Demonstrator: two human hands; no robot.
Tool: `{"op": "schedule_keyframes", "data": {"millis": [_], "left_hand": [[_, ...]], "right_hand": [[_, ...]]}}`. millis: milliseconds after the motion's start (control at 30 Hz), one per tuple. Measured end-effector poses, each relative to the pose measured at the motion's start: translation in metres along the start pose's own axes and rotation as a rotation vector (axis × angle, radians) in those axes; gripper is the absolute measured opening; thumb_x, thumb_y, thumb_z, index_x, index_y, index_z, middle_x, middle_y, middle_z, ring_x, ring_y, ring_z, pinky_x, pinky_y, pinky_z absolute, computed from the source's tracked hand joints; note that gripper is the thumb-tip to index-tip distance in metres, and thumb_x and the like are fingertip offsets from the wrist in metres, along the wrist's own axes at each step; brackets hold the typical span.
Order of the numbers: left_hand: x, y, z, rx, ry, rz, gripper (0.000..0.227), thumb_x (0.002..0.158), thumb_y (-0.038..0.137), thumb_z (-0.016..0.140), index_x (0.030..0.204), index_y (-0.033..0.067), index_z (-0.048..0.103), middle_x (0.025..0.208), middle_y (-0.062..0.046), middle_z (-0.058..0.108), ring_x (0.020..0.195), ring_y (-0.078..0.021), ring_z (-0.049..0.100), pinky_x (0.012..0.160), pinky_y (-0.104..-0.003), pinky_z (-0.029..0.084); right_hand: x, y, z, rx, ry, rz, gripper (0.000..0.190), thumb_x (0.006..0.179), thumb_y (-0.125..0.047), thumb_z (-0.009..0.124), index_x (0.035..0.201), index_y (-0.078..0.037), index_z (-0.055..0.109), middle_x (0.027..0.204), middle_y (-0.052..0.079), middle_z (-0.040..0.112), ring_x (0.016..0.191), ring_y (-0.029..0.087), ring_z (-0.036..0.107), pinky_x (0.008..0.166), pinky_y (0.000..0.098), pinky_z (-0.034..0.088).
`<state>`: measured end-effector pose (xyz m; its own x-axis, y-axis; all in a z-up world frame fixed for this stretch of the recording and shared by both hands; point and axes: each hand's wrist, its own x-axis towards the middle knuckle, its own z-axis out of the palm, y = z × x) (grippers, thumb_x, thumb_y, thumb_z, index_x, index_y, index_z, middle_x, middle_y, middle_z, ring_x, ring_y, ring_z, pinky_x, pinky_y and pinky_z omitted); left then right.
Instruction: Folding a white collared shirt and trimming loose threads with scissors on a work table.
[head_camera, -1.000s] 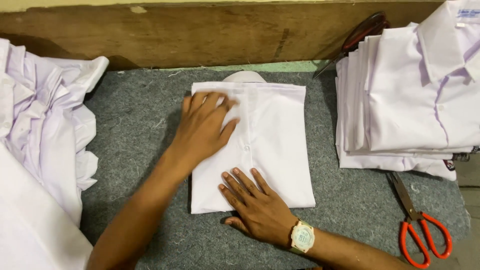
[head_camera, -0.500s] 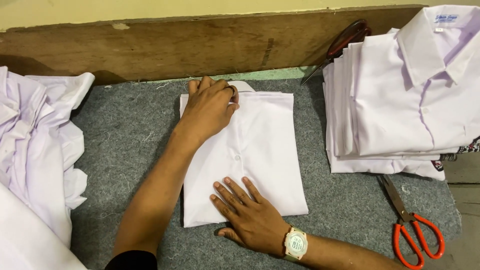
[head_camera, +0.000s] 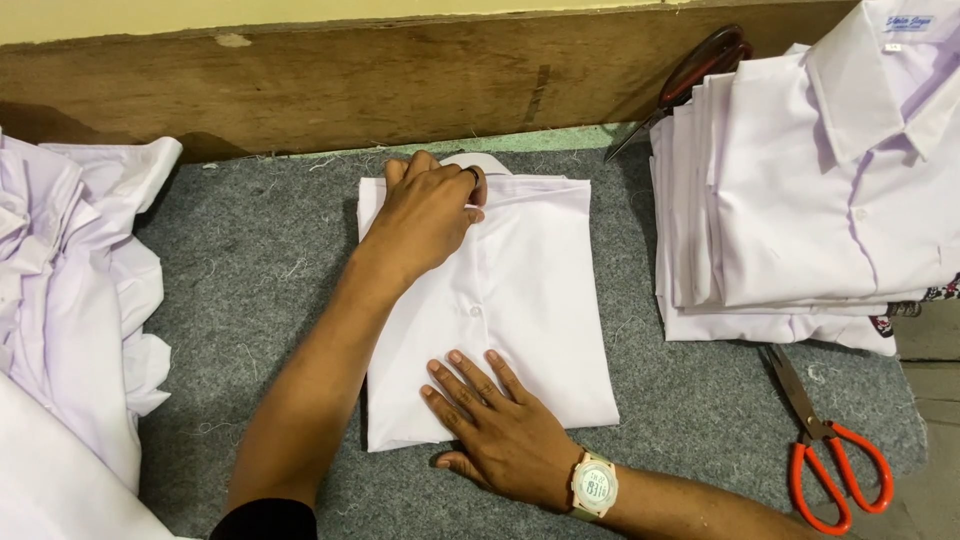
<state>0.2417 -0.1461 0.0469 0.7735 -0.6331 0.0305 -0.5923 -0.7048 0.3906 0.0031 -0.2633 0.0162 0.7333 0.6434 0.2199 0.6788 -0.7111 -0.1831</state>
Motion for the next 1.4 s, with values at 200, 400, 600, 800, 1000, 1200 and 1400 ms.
{"op": "schedule_keyframes", "data": {"millis": [200, 400, 600, 800, 1000, 1200, 1400], "left_hand": [[0.004, -0.004, 0.004, 0.044, -0.005, -0.001, 0.018, 0.104, 0.021, 0.056, 0.112, 0.0122, 0.07, 0.113, -0.01, 0.07, 0.109, -0.0309, 0.046, 0.088, -0.047, 0.026], [0.004, -0.006, 0.009, 0.127, 0.183, 0.062, 0.021, 0.104, 0.031, 0.06, 0.1, 0.0126, 0.068, 0.099, -0.007, 0.075, 0.101, -0.0303, 0.049, 0.083, -0.048, 0.027], [0.007, -0.014, 0.018, 0.136, 0.291, 0.117, 0.026, 0.101, 0.036, 0.068, 0.098, 0.01, 0.07, 0.092, -0.005, 0.076, 0.1, -0.0291, 0.051, 0.082, -0.046, 0.026], [0.004, -0.024, 0.014, 0.174, 0.481, 0.257, 0.026, 0.095, 0.043, 0.078, 0.099, 0.017, 0.079, 0.079, 0.003, 0.062, 0.094, -0.0233, 0.048, 0.085, -0.042, 0.029], [0.007, -0.03, 0.018, 0.265, 0.662, 0.372, 0.031, 0.093, 0.047, 0.083, 0.094, 0.0168, 0.076, 0.084, 0.007, 0.065, 0.092, -0.0225, 0.051, 0.084, -0.041, 0.033], [0.007, -0.035, 0.025, 0.349, 0.68, 0.346, 0.03, 0.089, 0.04, 0.088, 0.087, 0.0128, 0.075, 0.098, 0.003, 0.068, 0.097, -0.0247, 0.054, 0.085, -0.042, 0.035], [-0.04, 0.0, -0.023, 0.238, 0.668, 0.286, 0.025, 0.105, 0.032, 0.068, 0.116, 0.0098, 0.072, 0.117, -0.004, 0.069, 0.11, -0.0325, 0.055, 0.099, -0.051, 0.034]], "right_hand": [[0.0, 0.0, 0.001, 0.012, 0.013, 0.0, 0.068, 0.106, -0.056, 0.044, 0.151, -0.005, 0.048, 0.16, 0.021, 0.044, 0.15, 0.039, 0.037, 0.123, 0.0574, 0.024], [0.0, 0.0, 0.001, -0.003, -0.013, 0.004, 0.071, 0.106, -0.058, 0.043, 0.154, -0.006, 0.045, 0.162, 0.021, 0.04, 0.152, 0.039, 0.034, 0.124, 0.0571, 0.021], [0.0, 0.001, 0.001, 0.011, -0.02, 0.02, 0.072, 0.106, -0.059, 0.037, 0.154, -0.006, 0.044, 0.163, 0.02, 0.039, 0.153, 0.038, 0.032, 0.124, 0.0566, 0.02], [0.0, 0.0, 0.001, 0.009, -0.028, 0.026, 0.074, 0.106, -0.06, 0.035, 0.155, -0.006, 0.043, 0.163, 0.019, 0.038, 0.153, 0.037, 0.031, 0.124, 0.0567, 0.021], [0.002, 0.002, 0.002, 0.008, -0.026, 0.028, 0.074, 0.106, -0.061, 0.033, 0.156, -0.006, 0.042, 0.163, 0.02, 0.038, 0.153, 0.038, 0.031, 0.125, 0.0571, 0.019], [0.002, 0.002, 0.001, 0.0, -0.022, 0.027, 0.074, 0.106, -0.061, 0.033, 0.155, -0.006, 0.042, 0.163, 0.019, 0.038, 0.153, 0.038, 0.031, 0.125, 0.0566, 0.019], [-0.002, 0.006, -0.007, -0.067, -0.027, -0.009, 0.072, 0.107, -0.06, 0.037, 0.16, -0.012, 0.032, 0.167, 0.017, 0.028, 0.156, 0.036, 0.024, 0.125, 0.0602, 0.012]]}}
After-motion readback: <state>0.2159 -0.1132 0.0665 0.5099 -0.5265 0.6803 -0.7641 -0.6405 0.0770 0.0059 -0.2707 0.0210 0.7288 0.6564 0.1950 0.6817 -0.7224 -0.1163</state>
